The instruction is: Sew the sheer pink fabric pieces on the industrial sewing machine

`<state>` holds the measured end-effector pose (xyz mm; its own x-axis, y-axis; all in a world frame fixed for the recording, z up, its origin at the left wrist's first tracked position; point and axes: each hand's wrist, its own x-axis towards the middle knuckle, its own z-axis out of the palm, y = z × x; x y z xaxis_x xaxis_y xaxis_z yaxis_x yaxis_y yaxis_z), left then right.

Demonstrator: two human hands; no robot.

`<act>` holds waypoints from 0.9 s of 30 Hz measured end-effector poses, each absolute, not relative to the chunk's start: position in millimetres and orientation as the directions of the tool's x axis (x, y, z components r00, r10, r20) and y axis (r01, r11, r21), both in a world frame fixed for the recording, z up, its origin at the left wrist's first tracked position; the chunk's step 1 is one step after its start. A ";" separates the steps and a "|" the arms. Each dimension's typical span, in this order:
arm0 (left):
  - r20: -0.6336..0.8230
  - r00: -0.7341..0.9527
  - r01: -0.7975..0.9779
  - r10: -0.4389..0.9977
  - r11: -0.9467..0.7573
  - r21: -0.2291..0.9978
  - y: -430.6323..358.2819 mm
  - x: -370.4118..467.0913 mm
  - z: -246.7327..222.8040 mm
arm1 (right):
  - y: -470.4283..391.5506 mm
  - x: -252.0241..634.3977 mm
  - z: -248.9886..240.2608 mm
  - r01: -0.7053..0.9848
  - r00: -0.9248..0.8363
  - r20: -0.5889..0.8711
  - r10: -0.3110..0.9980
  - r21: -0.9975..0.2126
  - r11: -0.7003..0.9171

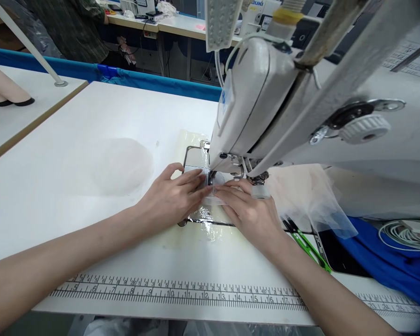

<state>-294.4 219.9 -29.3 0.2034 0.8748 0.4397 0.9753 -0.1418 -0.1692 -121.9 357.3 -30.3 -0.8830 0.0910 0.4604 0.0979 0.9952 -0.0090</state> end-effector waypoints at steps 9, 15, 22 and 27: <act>0.481 0.218 0.972 0.850 -0.144 -0.186 208.0 -285.3 -30.2 | 352.2 -117.7 -26.4 0.073 -0.895 0.447 0.009 0.125 0.989; 0.467 0.216 0.973 0.857 -0.148 -0.178 207.8 -285.4 -29.5 | 351.9 -116.9 -26.7 0.062 -0.889 0.458 -0.015 0.152 0.986; 0.479 0.223 0.971 0.849 -0.152 -0.182 210.9 -286.9 -28.6 | 354.0 -117.7 -28.6 0.060 -0.889 0.458 -0.015 0.149 0.987; 0.467 0.221 0.972 0.856 -0.151 -0.182 212.7 -288.9 -28.6 | 355.3 -119.3 -29.6 0.075 -0.890 0.455 -0.002 0.151 0.986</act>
<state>-288.9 212.7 -28.6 0.2207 0.8562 0.4670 0.9716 -0.1513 -0.1817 -119.3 355.3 -29.6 -0.8903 -0.0016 0.4554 0.0753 0.9857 0.1507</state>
